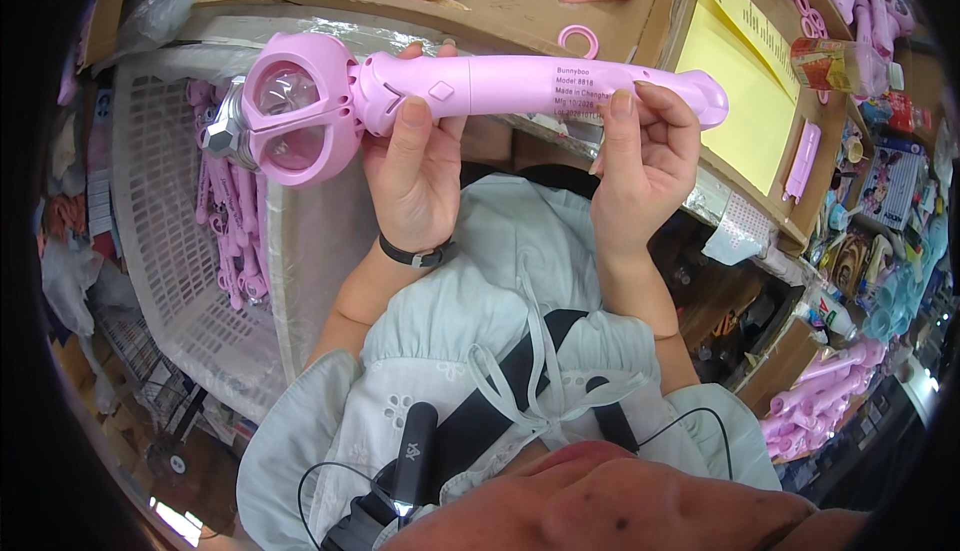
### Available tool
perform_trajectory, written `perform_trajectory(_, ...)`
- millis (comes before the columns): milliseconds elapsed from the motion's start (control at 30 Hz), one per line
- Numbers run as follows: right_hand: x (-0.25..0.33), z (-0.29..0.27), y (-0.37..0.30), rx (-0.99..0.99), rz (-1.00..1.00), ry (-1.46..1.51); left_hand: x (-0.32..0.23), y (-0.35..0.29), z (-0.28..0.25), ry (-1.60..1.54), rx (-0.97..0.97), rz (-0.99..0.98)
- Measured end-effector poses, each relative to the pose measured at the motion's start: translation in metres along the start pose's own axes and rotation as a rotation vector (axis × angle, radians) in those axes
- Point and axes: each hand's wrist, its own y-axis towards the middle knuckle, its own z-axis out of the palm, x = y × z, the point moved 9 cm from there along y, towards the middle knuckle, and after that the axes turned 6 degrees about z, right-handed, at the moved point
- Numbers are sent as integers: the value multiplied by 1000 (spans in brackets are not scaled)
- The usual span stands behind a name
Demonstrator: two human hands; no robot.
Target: The person assembles pink light sticks by inserting batteries, wiping the surface with a cloth, and attaching a small ring. They handle multiple light sticks one at a time, placing finished units into a basket.
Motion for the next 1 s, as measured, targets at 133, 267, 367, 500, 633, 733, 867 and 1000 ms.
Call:
perform_trajectory(133,-1,0,0,6,0,1,1,0,0,-8,-1,-9)
perform_trajectory(267,-2,0,0,11,1,7,1,1,0,-12,6,-13)
perform_trajectory(367,-3,-1,0,15,1,11,1,1,1,-10,15,-11)
perform_trajectory(500,-3,0,1,17,-3,16,2,1,0,3,8,-15)
perform_trajectory(633,-2,-1,0,6,-1,-5,2,0,1,7,14,-10)
perform_trajectory(733,-5,-1,-1,29,54,69,2,0,1,11,16,-10)
perform_trajectory(867,-6,-2,-2,21,63,35,1,-1,1,23,27,-2)
perform_trajectory(1000,-4,-1,-1,27,22,-55,0,-3,3,43,48,19)
